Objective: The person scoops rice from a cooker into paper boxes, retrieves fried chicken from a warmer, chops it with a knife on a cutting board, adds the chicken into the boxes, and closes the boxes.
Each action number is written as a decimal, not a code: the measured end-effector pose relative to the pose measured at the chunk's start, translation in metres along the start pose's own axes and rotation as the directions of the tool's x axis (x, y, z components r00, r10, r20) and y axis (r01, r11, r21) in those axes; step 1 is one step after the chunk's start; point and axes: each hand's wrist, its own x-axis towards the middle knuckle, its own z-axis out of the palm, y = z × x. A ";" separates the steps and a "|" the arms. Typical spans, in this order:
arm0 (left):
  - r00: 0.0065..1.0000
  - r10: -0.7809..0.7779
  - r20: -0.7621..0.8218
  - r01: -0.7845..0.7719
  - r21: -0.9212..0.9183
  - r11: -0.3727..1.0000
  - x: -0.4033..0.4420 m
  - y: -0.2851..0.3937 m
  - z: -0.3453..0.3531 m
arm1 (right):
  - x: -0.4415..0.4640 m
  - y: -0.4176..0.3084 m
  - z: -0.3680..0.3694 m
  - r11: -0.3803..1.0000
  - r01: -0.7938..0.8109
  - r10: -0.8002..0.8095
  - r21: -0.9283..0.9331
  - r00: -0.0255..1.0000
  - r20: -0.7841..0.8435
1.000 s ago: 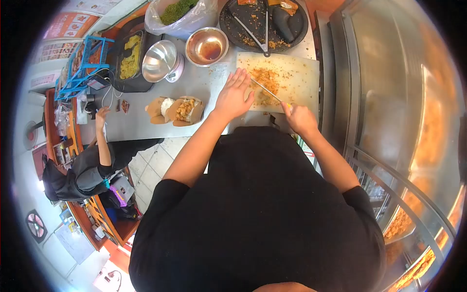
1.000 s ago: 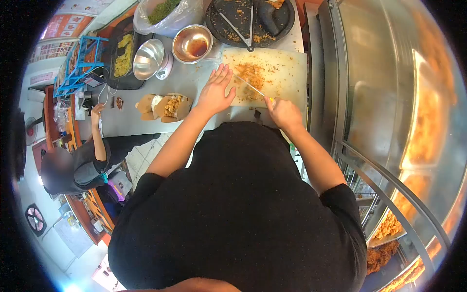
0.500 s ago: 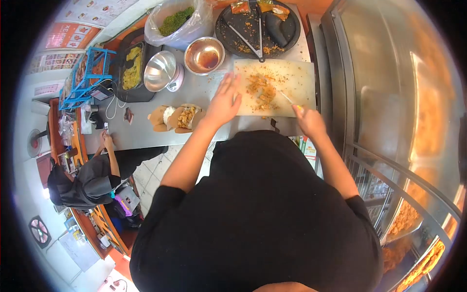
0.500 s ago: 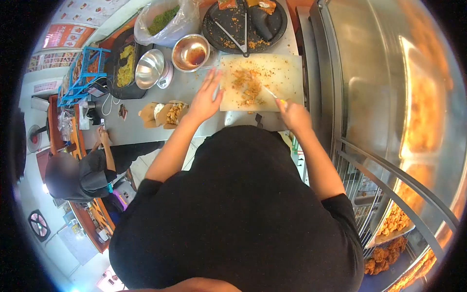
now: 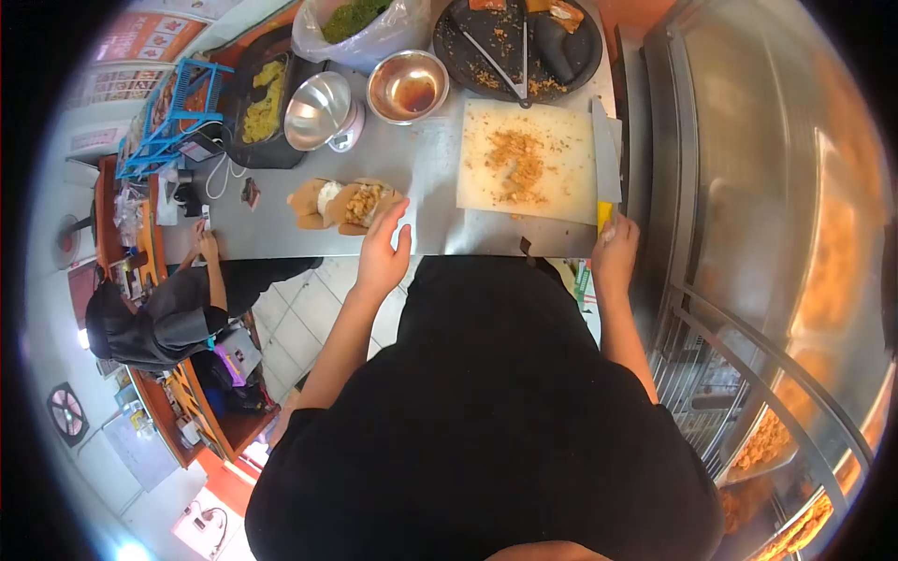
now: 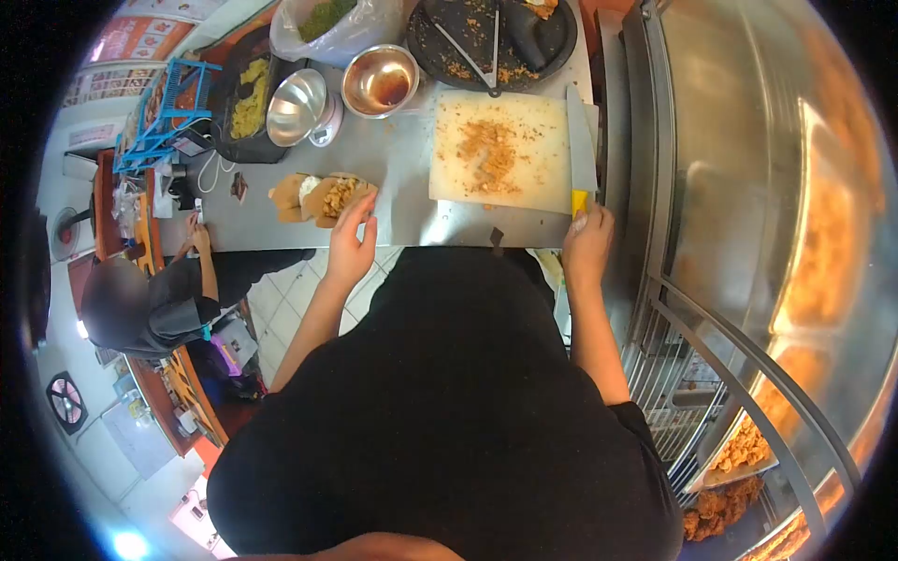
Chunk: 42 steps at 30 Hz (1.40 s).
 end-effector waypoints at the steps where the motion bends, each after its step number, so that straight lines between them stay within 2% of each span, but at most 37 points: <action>1: 0.994 0.090 -0.065 -0.087 0.057 0.995 0.003 -0.002 -0.005 | 0.004 -0.006 0.004 0.991 0.134 -0.135 -0.023 0.987 -0.090; 2: 0.992 0.085 -0.094 -0.076 0.099 0.992 0.004 -0.002 -0.013 | 0.007 -0.012 0.008 0.964 0.260 -0.267 -0.060 0.948 -0.171; 4: 0.991 0.048 -0.123 -0.038 0.084 0.996 0.003 0.010 -0.030 | 0.014 -0.040 0.021 0.917 0.397 -0.393 0.030 0.914 -0.100; 6: 0.984 0.033 -0.175 -0.016 0.094 0.995 -0.002 0.011 -0.038 | 0.029 -0.056 0.043 0.829 0.552 -0.559 0.094 0.822 0.110; 7: 0.982 0.022 -0.186 -0.004 0.096 0.995 -0.007 0.013 -0.039 | 0.037 -0.061 0.054 0.822 0.561 -0.569 0.100 0.814 0.118; 9: 0.981 0.008 -0.196 0.011 0.096 0.995 -0.017 0.020 -0.044 | 0.051 -0.067 0.078 0.621 0.774 -0.702 -0.123 0.619 0.352; 10: 0.980 0.014 -0.199 0.002 0.083 0.997 -0.024 0.018 -0.045 | 0.062 -0.070 0.087 0.612 0.782 -0.711 -0.116 0.609 0.352; 12: 0.973 -0.012 -0.232 0.031 0.078 0.996 -0.041 0.017 -0.047 | 0.081 -0.075 0.098 0.543 0.825 -0.704 -0.156 0.549 0.452; 15: 0.956 -0.092 -0.278 0.119 0.079 0.990 -0.067 0.017 -0.050 | 0.103 -0.088 0.102 0.483 0.871 -0.763 -0.083 0.466 0.448; 17: 0.931 -0.201 -0.304 0.218 0.024 0.976 -0.079 0.018 -0.048 | 0.115 -0.097 0.107 0.455 0.888 -0.774 -0.068 0.433 0.462; 19: 0.914 -0.224 -0.339 0.239 0.002 0.971 -0.084 0.021 -0.047 | 0.122 -0.106 0.113 0.424 0.905 -0.788 -0.048 0.394 0.473; 22: 0.916 -0.220 -0.334 0.240 0.019 0.971 -0.088 0.018 -0.050 | 0.127 -0.114 0.124 0.390 0.919 -0.791 -0.049 0.363 0.492; 25: 0.902 -0.235 -0.362 0.236 -0.043 0.971 -0.084 0.010 -0.056 | 0.124 -0.110 0.136 0.344 0.938 -0.865 0.039 0.300 0.403; 27: 0.880 -0.248 -0.406 0.243 -0.066 0.968 -0.083 0.000 -0.061 | 0.116 -0.108 0.136 0.371 0.924 -0.903 0.094 0.335 0.269; 28: 0.880 -0.239 -0.411 0.228 -0.075 0.971 -0.083 -0.006 -0.064 | 0.115 -0.107 0.137 0.350 0.930 -0.908 0.107 0.310 0.282; 30: 0.884 -0.228 -0.409 0.220 -0.069 0.973 -0.083 -0.022 -0.073 | 0.116 -0.104 0.140 0.399 0.909 -0.907 0.124 0.371 0.198; 31: 0.877 -0.239 -0.418 0.229 -0.073 0.971 -0.083 -0.032 -0.080 | 0.118 -0.103 0.140 0.388 0.912 -0.911 0.130 0.358 0.204; 33: 0.863 -0.275 -0.423 0.238 -0.138 0.961 -0.081 -0.054 -0.091 | 0.124 -0.098 0.140 0.452 0.890 -0.887 0.060 0.442 0.136; 34: 0.863 -0.278 -0.422 0.238 -0.145 0.960 -0.079 -0.065 -0.099 | 0.127 -0.095 0.140 0.451 0.891 -0.887 0.055 0.440 0.141; 36: 0.839 -0.333 -0.431 0.252 -0.235 0.939 -0.073 -0.091 -0.116 | 0.128 -0.091 0.138 0.599 0.801 -0.800 -0.016 0.598 -0.034; 37: 0.843 -0.333 -0.422 0.246 -0.249 0.937 -0.069 -0.105 -0.124 | 0.124 -0.090 0.137 0.601 0.799 -0.799 -0.034 0.600 -0.031; 38: 0.827 -0.366 -0.426 0.242 -0.317 0.917 -0.065 -0.120 -0.131 | 0.119 -0.092 0.135 0.816 0.578 -0.573 0.008 0.811 -0.119; 39: 0.810 -0.399 -0.429 0.236 -0.384 0.893 -0.061 -0.134 -0.137 | 0.115 -0.094 0.133 0.948 0.308 -0.288 0.078 0.937 -0.195; 40: 0.812 -0.411 -0.413 0.258 -0.377 0.889 -0.055 -0.148 -0.145 | 0.112 -0.097 0.130 0.949 0.309 -0.292 0.060 0.935 -0.204; 41: 0.817 -0.411 -0.406 0.250 -0.392 0.885 -0.050 -0.160 -0.151 | 0.105 -0.107 0.124 0.856 0.035 0.016 0.516 0.995 -0.094; 42: 0.829 -0.427 -0.362 0.261 -0.425 0.867 -0.044 -0.173 -0.157 | 0.099 -0.118 0.120 0.511 -0.249 0.242 0.822 0.960 0.140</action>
